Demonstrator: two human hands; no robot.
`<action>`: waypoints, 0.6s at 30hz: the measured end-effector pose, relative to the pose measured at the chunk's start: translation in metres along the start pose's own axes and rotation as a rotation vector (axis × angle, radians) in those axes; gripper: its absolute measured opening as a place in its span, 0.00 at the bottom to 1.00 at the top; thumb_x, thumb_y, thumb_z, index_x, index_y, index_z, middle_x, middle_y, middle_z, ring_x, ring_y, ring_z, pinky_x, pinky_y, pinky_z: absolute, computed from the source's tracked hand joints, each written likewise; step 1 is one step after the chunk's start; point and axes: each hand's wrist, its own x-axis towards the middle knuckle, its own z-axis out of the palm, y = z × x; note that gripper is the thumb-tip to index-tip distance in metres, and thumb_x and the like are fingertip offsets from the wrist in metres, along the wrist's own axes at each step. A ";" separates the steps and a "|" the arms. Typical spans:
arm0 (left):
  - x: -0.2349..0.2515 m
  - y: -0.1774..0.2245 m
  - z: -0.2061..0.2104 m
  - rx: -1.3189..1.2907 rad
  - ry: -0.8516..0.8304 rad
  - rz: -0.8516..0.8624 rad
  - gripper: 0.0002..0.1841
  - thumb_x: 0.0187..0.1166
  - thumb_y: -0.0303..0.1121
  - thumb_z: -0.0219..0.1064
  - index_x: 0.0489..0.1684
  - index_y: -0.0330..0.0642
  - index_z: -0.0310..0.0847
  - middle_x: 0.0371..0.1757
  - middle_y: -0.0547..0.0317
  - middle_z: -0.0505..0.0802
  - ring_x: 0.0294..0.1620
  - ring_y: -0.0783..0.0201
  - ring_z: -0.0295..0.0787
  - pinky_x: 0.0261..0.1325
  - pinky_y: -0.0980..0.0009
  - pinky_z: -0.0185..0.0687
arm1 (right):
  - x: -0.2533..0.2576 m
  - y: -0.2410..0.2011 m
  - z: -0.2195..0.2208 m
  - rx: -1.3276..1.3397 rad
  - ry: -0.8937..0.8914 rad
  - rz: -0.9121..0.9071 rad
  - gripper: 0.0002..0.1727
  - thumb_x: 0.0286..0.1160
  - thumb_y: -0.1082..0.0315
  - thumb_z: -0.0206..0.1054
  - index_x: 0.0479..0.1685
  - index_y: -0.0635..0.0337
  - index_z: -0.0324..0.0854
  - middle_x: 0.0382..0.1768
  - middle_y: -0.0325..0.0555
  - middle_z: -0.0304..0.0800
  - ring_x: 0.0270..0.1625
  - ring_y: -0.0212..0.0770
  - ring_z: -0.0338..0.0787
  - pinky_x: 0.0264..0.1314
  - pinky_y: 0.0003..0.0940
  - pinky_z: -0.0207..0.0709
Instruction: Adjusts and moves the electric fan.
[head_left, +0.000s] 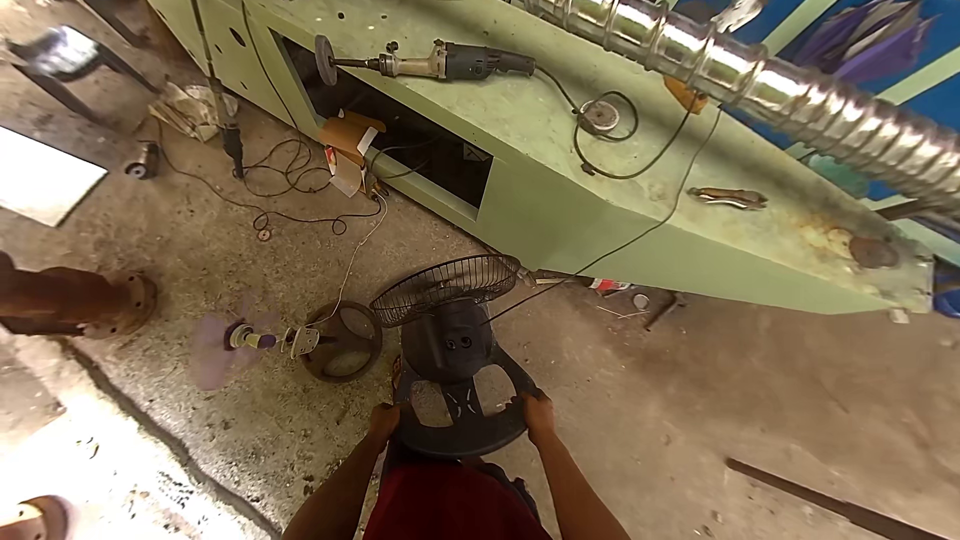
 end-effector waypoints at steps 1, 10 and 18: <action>-0.003 0.001 -0.004 -0.005 0.004 0.022 0.23 0.89 0.46 0.60 0.65 0.33 0.82 0.60 0.33 0.89 0.60 0.41 0.89 0.62 0.42 0.85 | 0.000 0.000 0.000 0.005 0.000 0.000 0.15 0.83 0.69 0.63 0.63 0.67 0.79 0.44 0.60 0.93 0.40 0.53 0.96 0.46 0.54 0.91; -0.045 0.019 -0.039 0.050 0.260 0.444 0.16 0.89 0.37 0.60 0.61 0.33 0.83 0.49 0.44 0.94 0.48 0.52 0.93 0.59 0.50 0.87 | 0.001 0.001 0.002 -0.153 0.069 -0.059 0.25 0.86 0.54 0.66 0.71 0.62 0.78 0.51 0.61 0.92 0.50 0.55 0.95 0.56 0.57 0.88; -0.125 0.078 -0.072 -0.175 0.630 1.048 0.17 0.82 0.34 0.67 0.58 0.29 0.84 0.50 0.46 0.93 0.45 0.67 0.93 0.49 0.71 0.91 | -0.069 -0.047 -0.011 -0.367 0.172 -0.773 0.52 0.71 0.35 0.70 0.87 0.66 0.64 0.80 0.69 0.73 0.76 0.62 0.80 0.74 0.57 0.79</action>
